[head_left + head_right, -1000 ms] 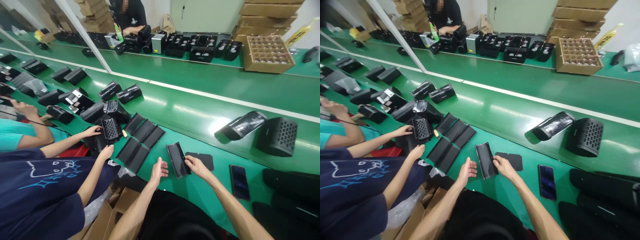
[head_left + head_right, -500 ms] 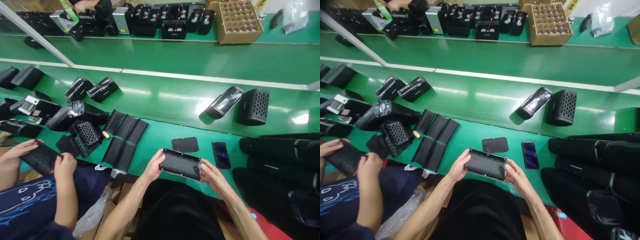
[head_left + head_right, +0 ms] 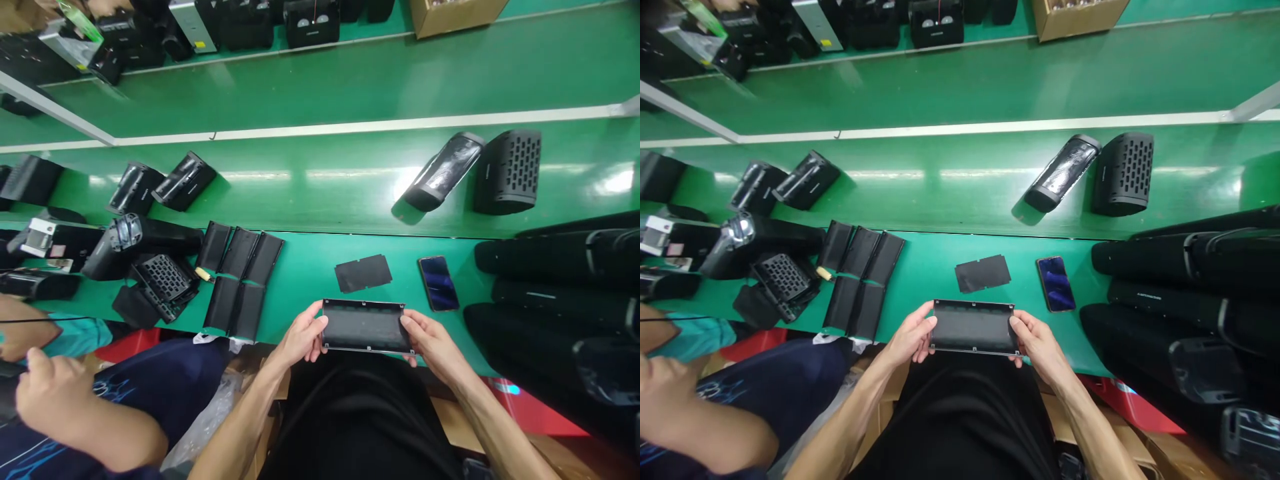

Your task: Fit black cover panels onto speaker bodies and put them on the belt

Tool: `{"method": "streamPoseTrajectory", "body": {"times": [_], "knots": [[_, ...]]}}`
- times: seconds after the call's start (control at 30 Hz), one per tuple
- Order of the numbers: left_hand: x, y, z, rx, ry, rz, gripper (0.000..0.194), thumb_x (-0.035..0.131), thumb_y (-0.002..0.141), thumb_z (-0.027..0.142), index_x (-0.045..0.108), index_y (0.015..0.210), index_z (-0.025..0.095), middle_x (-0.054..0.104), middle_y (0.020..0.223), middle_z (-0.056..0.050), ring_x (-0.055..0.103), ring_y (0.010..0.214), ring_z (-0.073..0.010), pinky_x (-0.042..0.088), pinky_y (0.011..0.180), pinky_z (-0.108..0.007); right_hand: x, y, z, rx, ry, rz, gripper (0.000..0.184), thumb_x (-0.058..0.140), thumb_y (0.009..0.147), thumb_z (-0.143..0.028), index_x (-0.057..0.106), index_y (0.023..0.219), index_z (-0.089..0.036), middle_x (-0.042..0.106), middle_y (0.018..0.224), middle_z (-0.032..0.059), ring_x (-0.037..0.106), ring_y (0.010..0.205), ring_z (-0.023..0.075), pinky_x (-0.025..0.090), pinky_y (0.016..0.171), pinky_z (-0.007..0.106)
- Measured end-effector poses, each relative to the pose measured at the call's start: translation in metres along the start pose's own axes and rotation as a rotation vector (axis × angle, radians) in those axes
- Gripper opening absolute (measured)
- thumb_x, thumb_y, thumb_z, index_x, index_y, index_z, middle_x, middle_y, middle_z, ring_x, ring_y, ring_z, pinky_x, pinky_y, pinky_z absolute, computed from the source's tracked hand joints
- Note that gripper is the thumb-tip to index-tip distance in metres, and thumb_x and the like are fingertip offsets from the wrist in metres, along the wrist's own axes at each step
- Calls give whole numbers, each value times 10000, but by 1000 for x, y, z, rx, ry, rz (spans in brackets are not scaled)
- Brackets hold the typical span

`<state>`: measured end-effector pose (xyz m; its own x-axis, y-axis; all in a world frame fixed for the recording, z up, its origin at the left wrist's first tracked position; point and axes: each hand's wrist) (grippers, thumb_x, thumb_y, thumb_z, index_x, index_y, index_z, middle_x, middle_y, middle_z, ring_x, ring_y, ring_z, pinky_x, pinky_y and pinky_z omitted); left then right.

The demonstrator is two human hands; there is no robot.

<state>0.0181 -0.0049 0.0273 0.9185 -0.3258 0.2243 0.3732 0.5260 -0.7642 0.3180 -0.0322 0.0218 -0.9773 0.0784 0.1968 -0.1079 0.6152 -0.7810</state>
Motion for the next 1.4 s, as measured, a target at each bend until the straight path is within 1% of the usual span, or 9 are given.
{"method": "streamPoseTrajectory", "body": {"times": [0.17,0.33,0.5,0.67,0.83,1.0,1.13,1.27,1.4], "knots": [[1,2,-10,70,43,29,946,553,960,572,207,1630,1,464,359,124,410,303,-99,381,450,-203,2,-3,-4,11,-25,23,499,772,762,-679,574,860,-231,569,531,-56,528,378,124,404,326,219],[1,2,-13,82,36,45,940,600,934,570,265,1619,20,451,399,132,410,328,-91,337,440,-200,1,-2,-5,4,-50,15,481,750,795,-675,568,861,-234,570,526,-58,541,394,131,406,333,220],[0,0,-12,77,24,42,978,630,908,594,265,1616,27,481,485,122,424,351,-78,313,413,-191,0,-3,-4,0,-69,13,479,736,813,-677,554,841,-235,554,513,-66,533,387,125,404,330,214],[-2,1,-18,99,16,10,916,633,916,585,311,1609,79,507,541,109,442,371,-71,319,418,-189,0,-2,-5,2,-70,25,489,729,809,-690,558,847,-234,545,514,-69,521,377,117,394,322,206],[-3,2,-18,114,-2,-14,898,613,939,559,276,1611,67,509,553,113,433,370,-64,311,416,-189,0,0,-4,2,-72,28,489,730,815,-684,556,868,-230,532,508,-78,528,378,117,398,318,199],[-5,1,-16,128,-12,-55,850,689,911,481,321,1601,148,506,622,114,441,405,-46,325,432,-179,-2,1,-3,-2,-80,22,485,744,812,-665,545,883,-228,559,521,-75,546,379,118,397,311,189],[-5,1,-16,117,-27,-88,856,717,891,463,328,1596,170,523,663,101,430,420,-38,310,434,-180,-3,2,-3,-16,-99,14,461,721,849,-651,544,891,-227,562,524,-77,542,376,109,400,311,182],[-5,2,-19,109,-36,-63,911,727,878,480,292,1617,175,513,672,101,430,425,-39,307,443,-188,-4,0,-5,-22,-106,3,459,712,859,-652,546,893,-225,550,511,-76,539,383,111,396,318,184],[-5,2,-22,108,-28,-31,910,726,880,488,296,1620,179,484,673,108,414,436,-34,307,451,-185,-7,-3,-6,-50,-106,-31,459,740,862,-617,565,1013,-221,601,570,-67,557,422,111,424,352,185]]}}
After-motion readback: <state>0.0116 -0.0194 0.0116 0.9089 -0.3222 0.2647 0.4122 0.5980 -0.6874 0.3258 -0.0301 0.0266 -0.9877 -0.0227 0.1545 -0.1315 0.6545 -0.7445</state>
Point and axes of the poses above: each hand's wrist, its own y-axis towards the middle knuckle, its own x-axis out of the palm, z = x × y
